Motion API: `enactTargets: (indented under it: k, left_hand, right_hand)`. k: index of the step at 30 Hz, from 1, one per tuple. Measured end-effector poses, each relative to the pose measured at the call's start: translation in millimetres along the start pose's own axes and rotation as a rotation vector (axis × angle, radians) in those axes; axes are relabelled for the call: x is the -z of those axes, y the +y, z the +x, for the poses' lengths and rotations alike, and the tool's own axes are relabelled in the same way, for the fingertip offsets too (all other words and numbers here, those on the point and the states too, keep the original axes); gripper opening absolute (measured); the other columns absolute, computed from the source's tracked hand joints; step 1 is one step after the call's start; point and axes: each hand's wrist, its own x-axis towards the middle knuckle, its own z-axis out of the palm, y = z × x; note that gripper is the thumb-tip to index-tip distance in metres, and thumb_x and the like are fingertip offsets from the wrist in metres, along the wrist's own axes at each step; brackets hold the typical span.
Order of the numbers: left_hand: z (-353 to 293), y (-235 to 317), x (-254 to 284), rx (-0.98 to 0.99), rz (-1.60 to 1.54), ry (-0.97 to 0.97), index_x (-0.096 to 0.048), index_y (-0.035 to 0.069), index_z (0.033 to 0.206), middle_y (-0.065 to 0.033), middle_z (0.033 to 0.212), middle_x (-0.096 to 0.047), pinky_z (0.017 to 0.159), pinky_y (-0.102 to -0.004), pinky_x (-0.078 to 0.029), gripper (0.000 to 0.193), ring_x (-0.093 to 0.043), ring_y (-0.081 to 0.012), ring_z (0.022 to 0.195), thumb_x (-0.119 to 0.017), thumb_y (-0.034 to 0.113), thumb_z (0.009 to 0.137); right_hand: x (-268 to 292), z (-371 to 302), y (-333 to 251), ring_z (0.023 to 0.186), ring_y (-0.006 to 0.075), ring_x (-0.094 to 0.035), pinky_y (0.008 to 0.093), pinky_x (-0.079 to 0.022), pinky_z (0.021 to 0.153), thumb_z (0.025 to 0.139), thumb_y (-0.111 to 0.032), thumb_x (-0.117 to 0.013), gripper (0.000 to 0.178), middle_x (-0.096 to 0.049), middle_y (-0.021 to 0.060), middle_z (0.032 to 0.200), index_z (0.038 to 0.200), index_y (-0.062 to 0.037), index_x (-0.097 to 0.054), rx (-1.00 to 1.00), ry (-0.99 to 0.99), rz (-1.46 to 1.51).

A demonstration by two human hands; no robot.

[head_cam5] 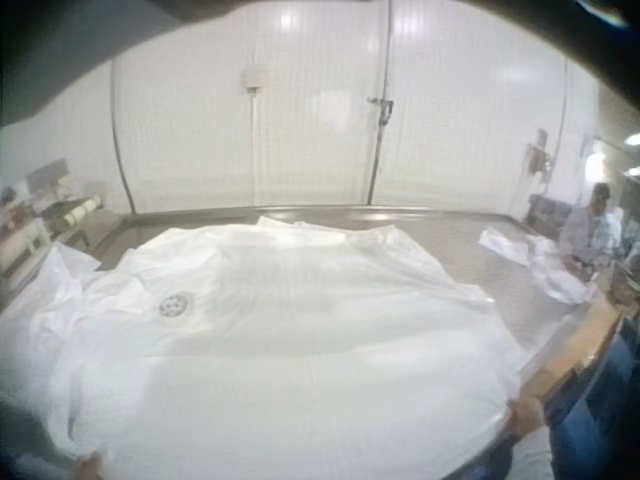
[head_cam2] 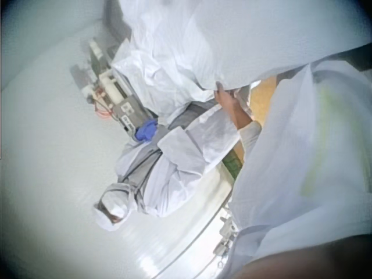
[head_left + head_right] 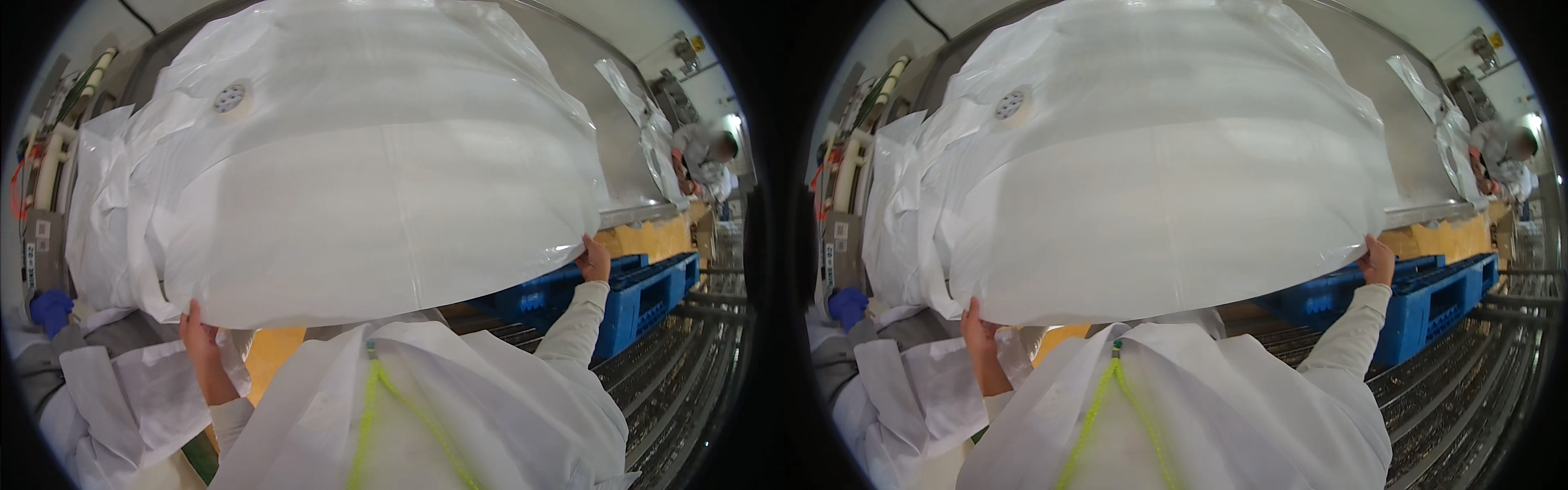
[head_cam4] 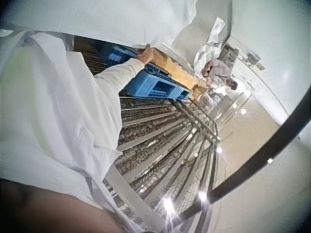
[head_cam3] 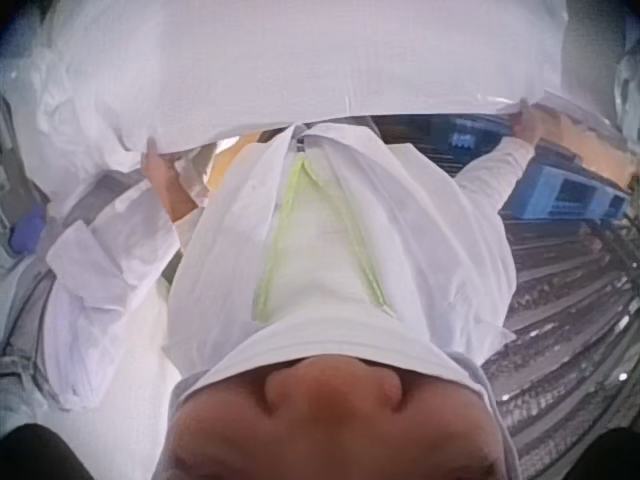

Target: The person cuts a long white plastic sheet with scissors, then lays it flat on a stainless steel table. They smooth the sheet, fold it, and apply tape to secure the edges. Another person in protective gear assists by holding the sheet.

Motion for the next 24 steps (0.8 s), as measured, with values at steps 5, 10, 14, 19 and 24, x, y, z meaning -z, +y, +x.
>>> enactTargets:
  k: [5,10,14,19,24]
  left_hand:
    - [8.5,-8.5,21.4,0.038,0.079,-0.042,-0.051,0.011,0.120,-0.0034,0.109,-0.061,0.080,-0.0360,-0.045,0.042,-0.059,-0.0183,0.098,-0.062,0.032,0.086]
    - [-7.6,-12.5,23.4,0.044,0.024,0.067,-0.051,0.011,0.121,-0.0046,0.112,-0.058,0.085,-0.0389,-0.043,0.041,-0.056,-0.0188,0.100,-0.061,0.031,0.086]
    - [-13.2,-15.8,28.9,0.048,0.019,0.062,-0.051,0.011,0.122,-0.0049,0.113,-0.058,0.085,-0.0377,-0.043,0.043,-0.055,-0.0197,0.101,-0.061,0.032,0.086]
    - [-20.0,-12.4,26.3,0.049,0.029,0.040,-0.052,0.011,0.121,-0.0044,0.113,-0.058,0.086,-0.0365,-0.043,0.042,-0.055,-0.0191,0.102,-0.062,0.033,0.086]
    - [-16.6,-17.5,30.7,0.061,0.092,0.040,-0.053,0.012,0.120,-0.0031,0.111,-0.058,0.084,-0.0344,-0.042,0.042,-0.054,-0.0180,0.101,-0.061,0.036,0.086]
  right_hand:
    - [-9.2,-29.7,-9.4,0.069,0.0168,-0.062,0.0327,-0.052,0.061,0.086,-0.019,-0.062,0.019,-0.063,0.0057,0.081,0.094,-0.0011,-0.063,-0.007,0.096,-0.034]
    - [-18.9,-57.0,-18.8,0.070,0.0178,-0.061,0.0341,-0.053,0.064,0.087,-0.017,-0.060,0.022,-0.063,0.0073,0.083,0.098,0.0017,-0.061,-0.017,0.177,-0.048]
    - [-13.4,-61.6,-16.9,0.070,0.0169,-0.060,0.0347,-0.052,0.065,0.087,-0.018,-0.060,0.021,-0.062,0.0060,0.081,0.098,-0.0001,-0.061,-0.011,0.200,-0.089]
    - [-21.8,-67.0,-20.7,0.069,0.0170,-0.060,0.0349,-0.053,0.065,0.087,-0.018,-0.060,0.023,-0.061,0.0062,0.080,0.099,0.0017,-0.061,-0.016,0.227,-0.109]
    - [-19.7,-63.7,-18.2,0.073,0.0164,-0.059,0.0361,-0.051,0.067,0.088,-0.018,-0.059,0.020,-0.061,0.0045,0.080,0.098,-0.0015,-0.060,-0.041,0.191,-0.117]
